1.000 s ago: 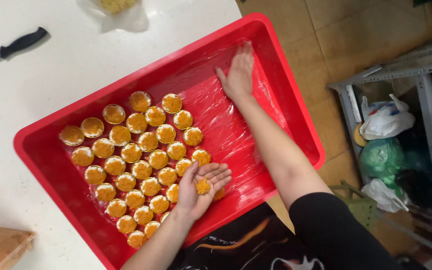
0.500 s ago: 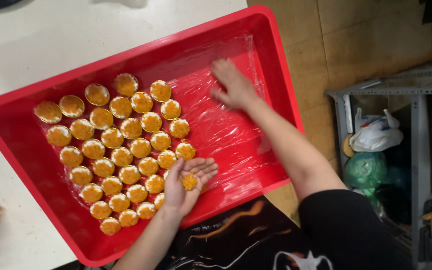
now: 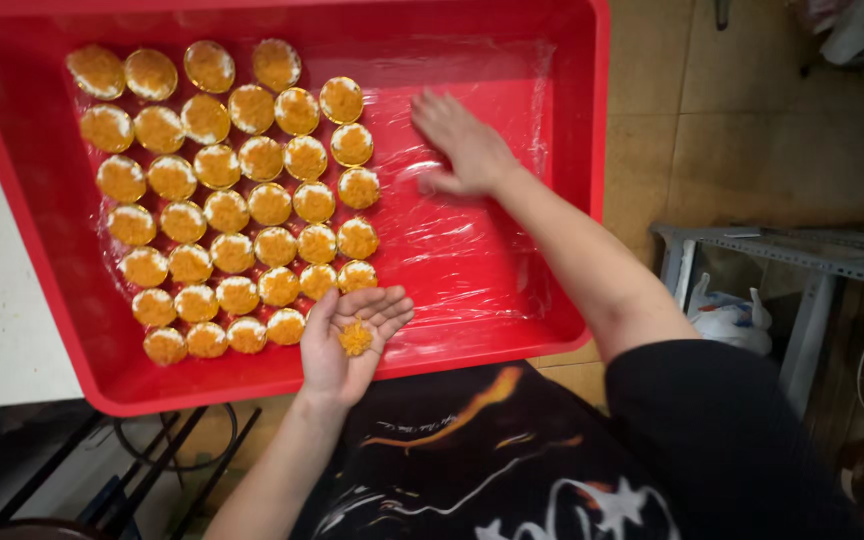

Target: The person arranges small round pastries in a red tray lined with plastic wrap. They place each pastry by hand into neat rows, then gather small crumbs from the tray and form them into a ball.

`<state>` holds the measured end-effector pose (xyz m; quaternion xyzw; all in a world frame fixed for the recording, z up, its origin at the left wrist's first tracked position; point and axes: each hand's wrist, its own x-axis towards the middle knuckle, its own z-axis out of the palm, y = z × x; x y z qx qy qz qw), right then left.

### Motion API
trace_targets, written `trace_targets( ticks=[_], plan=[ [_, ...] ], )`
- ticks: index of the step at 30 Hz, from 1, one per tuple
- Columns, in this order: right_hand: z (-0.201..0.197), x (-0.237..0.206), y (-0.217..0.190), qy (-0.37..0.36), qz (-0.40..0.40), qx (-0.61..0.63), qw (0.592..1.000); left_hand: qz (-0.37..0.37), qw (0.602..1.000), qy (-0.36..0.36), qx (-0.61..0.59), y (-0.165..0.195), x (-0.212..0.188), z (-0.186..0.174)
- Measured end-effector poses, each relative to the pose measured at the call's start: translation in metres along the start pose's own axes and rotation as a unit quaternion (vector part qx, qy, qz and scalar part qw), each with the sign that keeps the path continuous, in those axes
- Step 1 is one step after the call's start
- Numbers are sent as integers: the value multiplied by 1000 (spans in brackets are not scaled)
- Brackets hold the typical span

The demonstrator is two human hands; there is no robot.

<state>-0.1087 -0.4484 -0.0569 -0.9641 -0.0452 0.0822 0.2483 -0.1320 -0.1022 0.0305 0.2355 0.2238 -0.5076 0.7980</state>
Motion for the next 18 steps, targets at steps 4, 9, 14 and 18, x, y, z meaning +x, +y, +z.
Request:
trace_targets(
  ticks=[4,9,14,18],
  plan=[
    [22,-53,-41,-48,-114,42,991,38,998,-31,-34,-8,-9,3],
    [48,-97,-63,-86,-204,119,968,42,998,-40,-34,-11,-20,2],
    [63,-127,-67,107,35,261,959,28,997,-63,-17,1,-30,-3],
    [61,-132,-63,360,227,588,688,7,997,-68,-19,24,-28,-10]
  ],
)
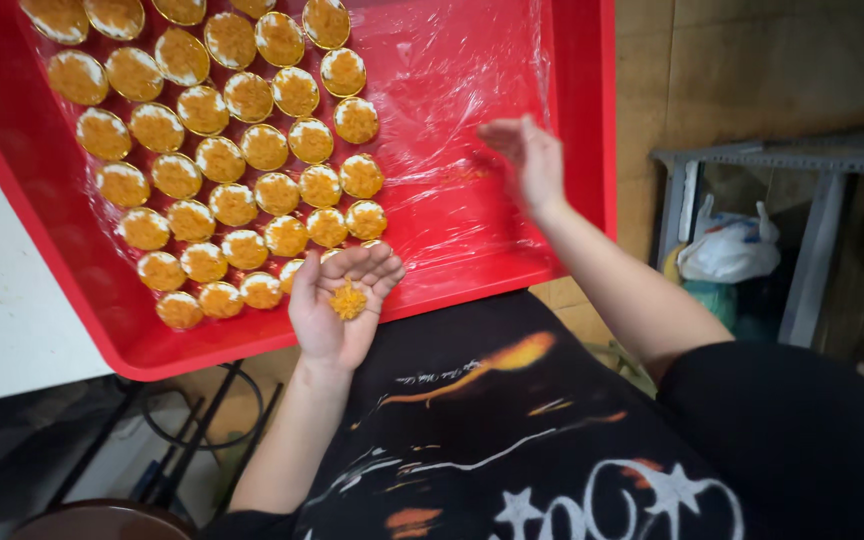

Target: The person arranges small round pastries in a red tray lined with plastic wrap. They place each pastry by hand into neat rows, then gather small crumbs from the tray and form them into a ball.

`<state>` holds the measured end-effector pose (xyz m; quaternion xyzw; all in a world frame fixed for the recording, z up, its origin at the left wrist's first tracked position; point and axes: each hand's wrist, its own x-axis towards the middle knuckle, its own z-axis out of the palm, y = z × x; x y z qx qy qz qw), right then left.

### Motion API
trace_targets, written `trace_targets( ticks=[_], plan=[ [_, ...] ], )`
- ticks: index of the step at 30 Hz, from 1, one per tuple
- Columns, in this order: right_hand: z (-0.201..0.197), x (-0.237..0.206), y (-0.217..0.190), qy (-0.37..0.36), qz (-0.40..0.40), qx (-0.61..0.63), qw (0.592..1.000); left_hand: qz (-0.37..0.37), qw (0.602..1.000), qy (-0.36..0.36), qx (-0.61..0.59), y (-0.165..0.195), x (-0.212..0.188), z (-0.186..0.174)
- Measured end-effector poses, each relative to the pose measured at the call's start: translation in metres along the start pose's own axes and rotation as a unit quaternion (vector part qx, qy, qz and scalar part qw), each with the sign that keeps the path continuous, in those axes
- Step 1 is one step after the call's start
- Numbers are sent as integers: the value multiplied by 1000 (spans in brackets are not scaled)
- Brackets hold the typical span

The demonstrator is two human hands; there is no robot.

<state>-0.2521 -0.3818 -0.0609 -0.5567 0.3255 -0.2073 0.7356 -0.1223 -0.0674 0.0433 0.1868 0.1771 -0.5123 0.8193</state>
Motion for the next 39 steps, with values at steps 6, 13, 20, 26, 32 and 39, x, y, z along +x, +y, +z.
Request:
trace_targets(
  ticks=[6,13,20,26,32,39],
  plan=[
    [20,-5,-15,206,143,88,964,-66,998,6,8,27,12,-7],
    [54,12,-2,246,107,-76,960,-132,991,-10,32,35,28,-8],
    [49,-7,-6,151,-44,-259,953,-166,985,-31,45,50,28,-13],
    [48,-27,-1,354,104,-106,923,-188,980,-26,61,58,32,-15],
    [68,-14,10,228,155,-66,959,-214,974,-22,72,53,33,-13],
    [76,-29,10,194,97,-159,963,-212,974,-27,80,55,31,-13]
  ],
)
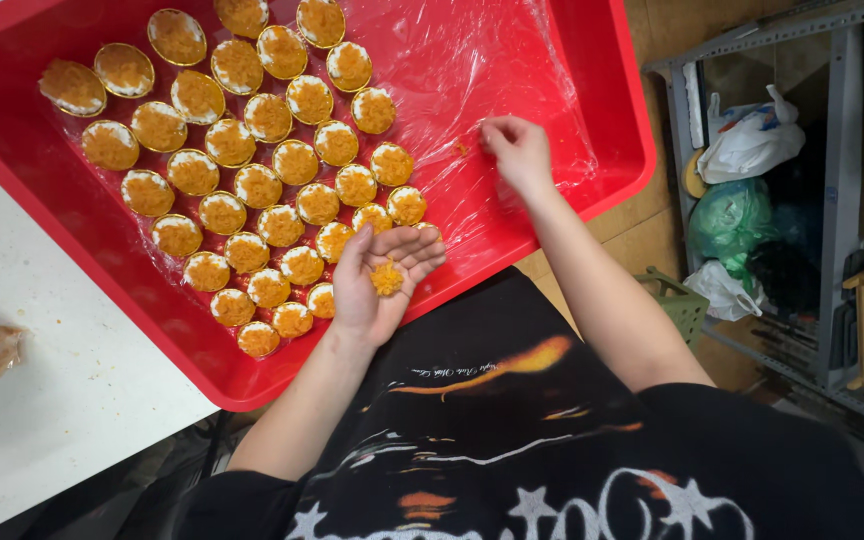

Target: The person arranges small round pastries in a red tray lined with plastic wrap. They place each pastry by hand into neat rows, then gather small crumbs from the tray and form them into a ball.

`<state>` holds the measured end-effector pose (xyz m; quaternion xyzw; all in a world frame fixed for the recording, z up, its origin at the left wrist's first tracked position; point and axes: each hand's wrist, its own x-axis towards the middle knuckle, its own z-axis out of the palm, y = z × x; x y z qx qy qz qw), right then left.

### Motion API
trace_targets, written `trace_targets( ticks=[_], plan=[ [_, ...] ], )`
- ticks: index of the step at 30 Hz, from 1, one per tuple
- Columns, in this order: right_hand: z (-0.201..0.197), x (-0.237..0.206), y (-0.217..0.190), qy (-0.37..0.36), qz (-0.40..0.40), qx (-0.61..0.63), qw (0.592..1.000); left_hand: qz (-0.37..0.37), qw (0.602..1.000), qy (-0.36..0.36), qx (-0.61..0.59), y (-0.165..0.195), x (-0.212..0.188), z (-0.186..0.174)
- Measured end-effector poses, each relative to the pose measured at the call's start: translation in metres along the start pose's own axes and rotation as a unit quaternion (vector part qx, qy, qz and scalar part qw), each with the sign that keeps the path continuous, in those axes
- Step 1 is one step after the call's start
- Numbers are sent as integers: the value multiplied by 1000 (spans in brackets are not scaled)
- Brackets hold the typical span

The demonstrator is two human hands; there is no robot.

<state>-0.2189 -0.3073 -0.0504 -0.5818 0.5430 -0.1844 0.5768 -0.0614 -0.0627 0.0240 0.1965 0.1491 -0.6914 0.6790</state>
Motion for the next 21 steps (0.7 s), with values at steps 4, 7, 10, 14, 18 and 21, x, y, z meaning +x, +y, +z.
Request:
trace_targets(
  ticks=[4,7,10,14,18,21],
  plan=[
    [5,-13,-3,7,-116,-252,961,0,1000,9,-6,-1,-2,-1],
    [16,-22,-4,-27,-202,-350,914,2,1000,2,-4,-2,-2,-2],
    [21,-23,-3,-40,-255,-387,885,5,1000,0,-1,-3,-1,-2],
    [23,-16,5,-44,-243,-416,875,7,1000,-2,-4,-4,0,-4],
    [19,-12,5,-86,-253,-465,844,44,999,12,-9,-8,16,-3],
    [15,-8,-4,-76,-238,-415,875,90,996,10,-13,-7,41,1]
  ],
)
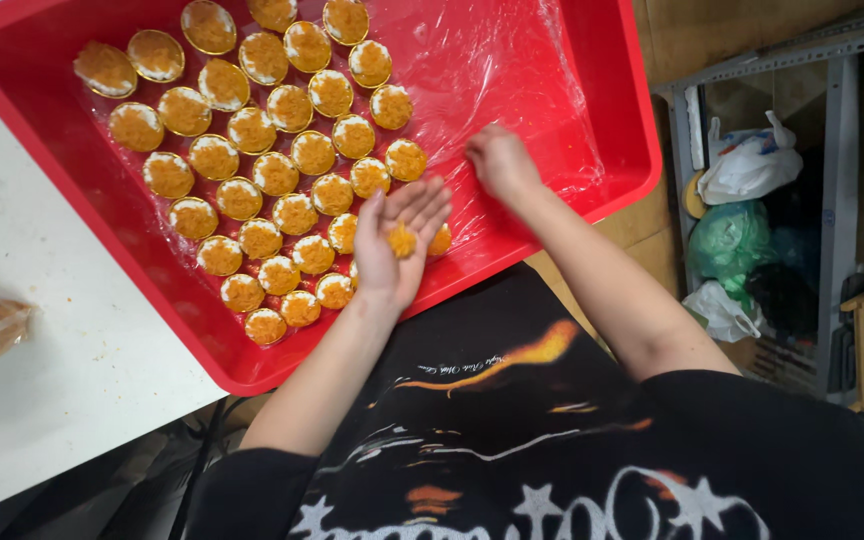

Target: The person arranges small round pastries in a red tray lined with plastic wrap. They place each pastry by hand into neat rows, then gather small crumbs from the tray and form them into a ball.

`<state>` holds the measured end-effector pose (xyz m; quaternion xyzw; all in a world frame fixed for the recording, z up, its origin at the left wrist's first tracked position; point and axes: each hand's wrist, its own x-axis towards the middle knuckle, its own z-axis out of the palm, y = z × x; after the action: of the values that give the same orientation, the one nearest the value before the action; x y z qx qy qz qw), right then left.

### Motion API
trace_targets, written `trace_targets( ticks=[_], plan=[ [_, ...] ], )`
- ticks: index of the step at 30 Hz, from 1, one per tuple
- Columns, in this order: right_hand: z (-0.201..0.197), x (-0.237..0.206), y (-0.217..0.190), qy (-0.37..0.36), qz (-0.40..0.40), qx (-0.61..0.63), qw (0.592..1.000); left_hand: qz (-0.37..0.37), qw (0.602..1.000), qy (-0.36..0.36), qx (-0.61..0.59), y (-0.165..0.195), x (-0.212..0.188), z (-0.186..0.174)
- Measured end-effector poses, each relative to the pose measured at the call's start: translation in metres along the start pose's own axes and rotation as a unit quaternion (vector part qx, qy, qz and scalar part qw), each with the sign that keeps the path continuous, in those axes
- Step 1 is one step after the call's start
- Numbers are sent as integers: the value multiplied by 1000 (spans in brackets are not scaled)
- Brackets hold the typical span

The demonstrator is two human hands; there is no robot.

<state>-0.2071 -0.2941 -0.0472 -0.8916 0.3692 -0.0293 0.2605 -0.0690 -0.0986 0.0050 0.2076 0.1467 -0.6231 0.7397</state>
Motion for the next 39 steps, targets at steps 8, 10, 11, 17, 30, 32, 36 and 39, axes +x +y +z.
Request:
trace_targets(
  ticks=[8,10,11,17,30,32,36,39],
  plan=[
    [-78,-51,-65,36,112,405,907,-12,998,-43,-52,-2,46,17],
    [-89,-61,-87,31,52,468,882,-48,995,-66,-58,-10,51,24],
    [-93,-64,-96,30,36,438,898,-62,995,-70,-45,-15,51,27],
    [-115,-70,-114,5,-11,291,957,-101,989,-110,-20,-39,56,46],
    [-125,-74,-111,82,42,244,965,-106,984,-142,-21,-53,64,68],
    [-128,-76,-111,85,47,273,957,-107,985,-136,-21,-53,63,69],
    [-138,-80,-109,79,42,340,936,-109,985,-134,-23,-52,65,69],
    [-140,-79,-108,81,27,312,946,-118,983,-136,-34,-51,67,69]
  ],
)
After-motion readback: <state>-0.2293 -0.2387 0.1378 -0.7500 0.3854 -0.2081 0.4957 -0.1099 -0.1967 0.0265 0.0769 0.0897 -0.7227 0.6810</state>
